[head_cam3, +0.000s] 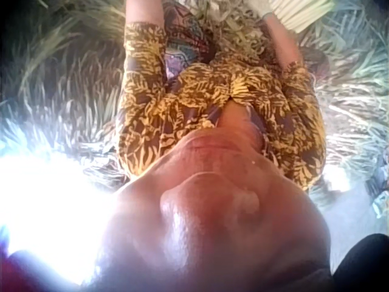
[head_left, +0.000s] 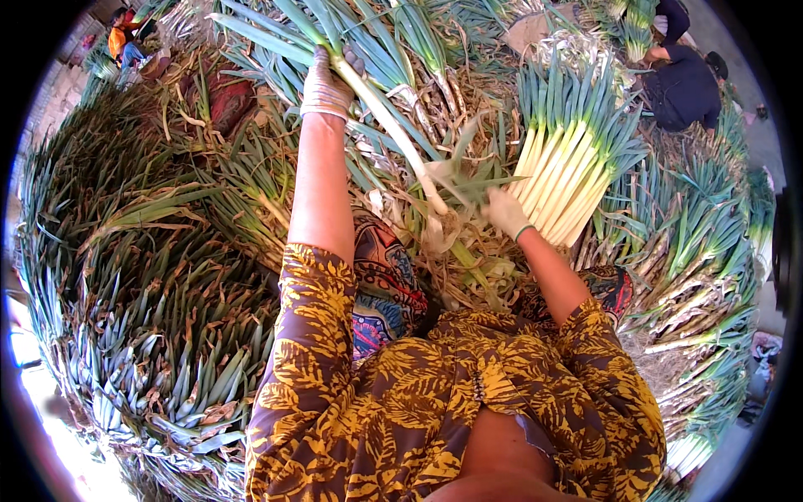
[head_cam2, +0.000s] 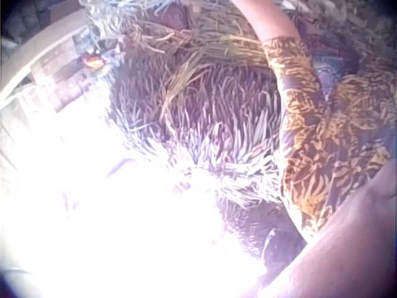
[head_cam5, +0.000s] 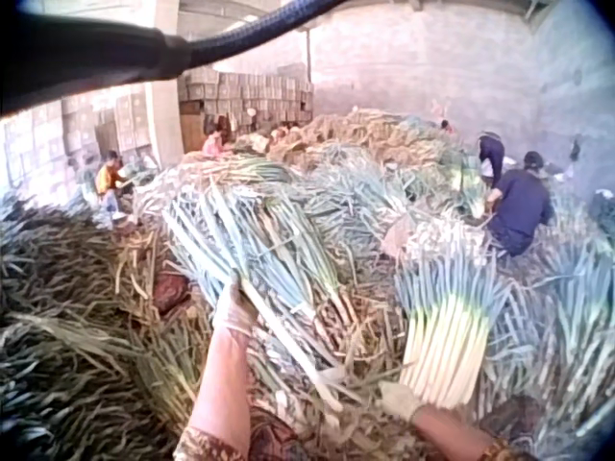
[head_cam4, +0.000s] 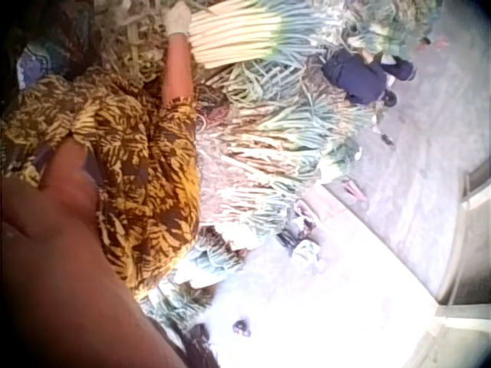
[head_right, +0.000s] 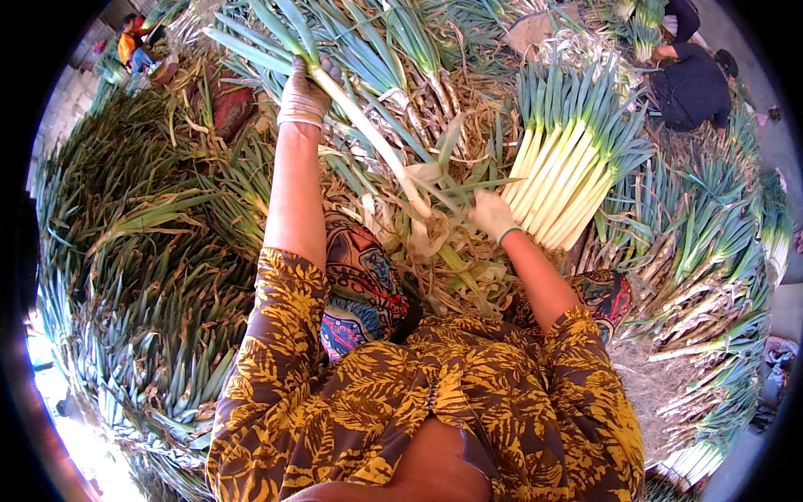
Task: The person peels and cleans green onions by hand, removing the outer layers and roots, and then places them into bundles.
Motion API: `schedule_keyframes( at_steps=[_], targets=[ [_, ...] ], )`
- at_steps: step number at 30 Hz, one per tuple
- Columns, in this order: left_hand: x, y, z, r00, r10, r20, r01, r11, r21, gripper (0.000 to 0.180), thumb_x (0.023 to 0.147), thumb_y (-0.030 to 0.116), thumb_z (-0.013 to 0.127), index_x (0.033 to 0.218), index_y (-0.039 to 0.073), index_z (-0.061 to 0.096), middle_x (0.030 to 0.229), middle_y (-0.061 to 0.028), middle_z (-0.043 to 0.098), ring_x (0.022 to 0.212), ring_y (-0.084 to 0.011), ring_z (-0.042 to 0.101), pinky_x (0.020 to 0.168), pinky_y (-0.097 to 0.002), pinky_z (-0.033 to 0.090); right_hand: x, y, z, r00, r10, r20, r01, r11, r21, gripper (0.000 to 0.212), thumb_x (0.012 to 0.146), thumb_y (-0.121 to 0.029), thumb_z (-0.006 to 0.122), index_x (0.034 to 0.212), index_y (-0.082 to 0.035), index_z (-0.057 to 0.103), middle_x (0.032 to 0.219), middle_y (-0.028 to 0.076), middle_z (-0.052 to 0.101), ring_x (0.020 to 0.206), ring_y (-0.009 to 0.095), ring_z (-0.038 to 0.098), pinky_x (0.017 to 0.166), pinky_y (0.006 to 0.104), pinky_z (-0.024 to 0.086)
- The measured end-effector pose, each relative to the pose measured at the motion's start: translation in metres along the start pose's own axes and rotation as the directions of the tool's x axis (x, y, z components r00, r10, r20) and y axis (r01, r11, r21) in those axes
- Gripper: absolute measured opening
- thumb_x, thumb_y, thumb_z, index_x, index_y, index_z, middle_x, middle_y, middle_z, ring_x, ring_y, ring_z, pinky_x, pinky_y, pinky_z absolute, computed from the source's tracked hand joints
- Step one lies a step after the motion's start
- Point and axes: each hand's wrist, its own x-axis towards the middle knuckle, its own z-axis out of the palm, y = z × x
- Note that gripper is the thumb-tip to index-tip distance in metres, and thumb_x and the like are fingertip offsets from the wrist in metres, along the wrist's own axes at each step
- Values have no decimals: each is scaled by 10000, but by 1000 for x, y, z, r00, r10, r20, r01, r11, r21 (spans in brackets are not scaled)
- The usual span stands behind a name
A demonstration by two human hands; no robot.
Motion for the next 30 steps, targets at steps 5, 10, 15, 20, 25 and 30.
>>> schedule_keyframes(
  at_steps=[5, 10, 15, 20, 25, 30],
  targets=[
    [-14, -17, 32, 994, -112, -14, 111, 993, -47, 413, 945, 424, 537, 1081, 35, 575, 917, -131, 633, 807, -278, 627, 811, -466, 545, 32, -20, -1, 865, -293, -408, 357, 930, 88, 330, 920, -288, 592, 1091, -6, 579, 850, 87, 640, 730, 190, 622, 642, 337, 521],
    [-19, -46, 47, 951, -148, 270, 201, 963, -182, 472, 903, 421, 570, 1082, -17, 565, 993, -145, 641, 989, -336, 611, 963, -518, 483, 40, -149, -73, 685, -164, -710, 719, 312, 622, 321, 966, -309, 519, 1076, -22, 613, 781, 90, 646, 655, 179, 620, 611, 348, 495],
    [-35, -60, 68, 946, -172, 274, 199, 977, -75, 482, 855, 389, 634, 1102, -20, 565, 1041, -155, 657, 1113, -356, 580, 1026, -537, 445, 63, -157, -91, 758, -53, -651, 587, 493, 643, 302, 967, -254, 476, 917, -20, 661, 634, 102, 602, 579, 198, 604, 544, 341, 470],
    [-42, -57, 65, 905, -160, 394, 153, 987, 49, 471, 845, 398, 636, 1101, 10, 564, 1020, -144, 658, 1168, -356, 544, 1062, -554, 396, 42, -146, -98, 907, -412, -93, 102, -1, 995, 257, 960, -251, 532, 940, -20, 641, 696, 46, 635, 542, 134, 590, 462, 258, 459],
    [-44, -58, 70, 928, -153, 340, 98, 980, 173, 474, 889, 397, 592, 1177, 23, 548, 1032, -138, 666, 1197, -367, 526, 1018, -545, 416, 6, -168, -113, 850, -290, -440, 407, -172, 897, 332, 889, -348, 671, 983, -34, 618, 724, 6, 606, 555, 108, 569, 474, 242, 465],
    [-38, -53, 64, 887, -208, 412, 122, 966, 226, 529, 859, 449, 623, 1167, 22, 572, 1166, -165, 621, 1212, -375, 508, 1023, -530, 419, 5, -166, -114, 796, -352, -492, 450, -199, 870, 314, 872, -318, 699, 1014, -59, 595, 744, -4, 592, 578, 104, 573, 485, 226, 473]
  ],
)
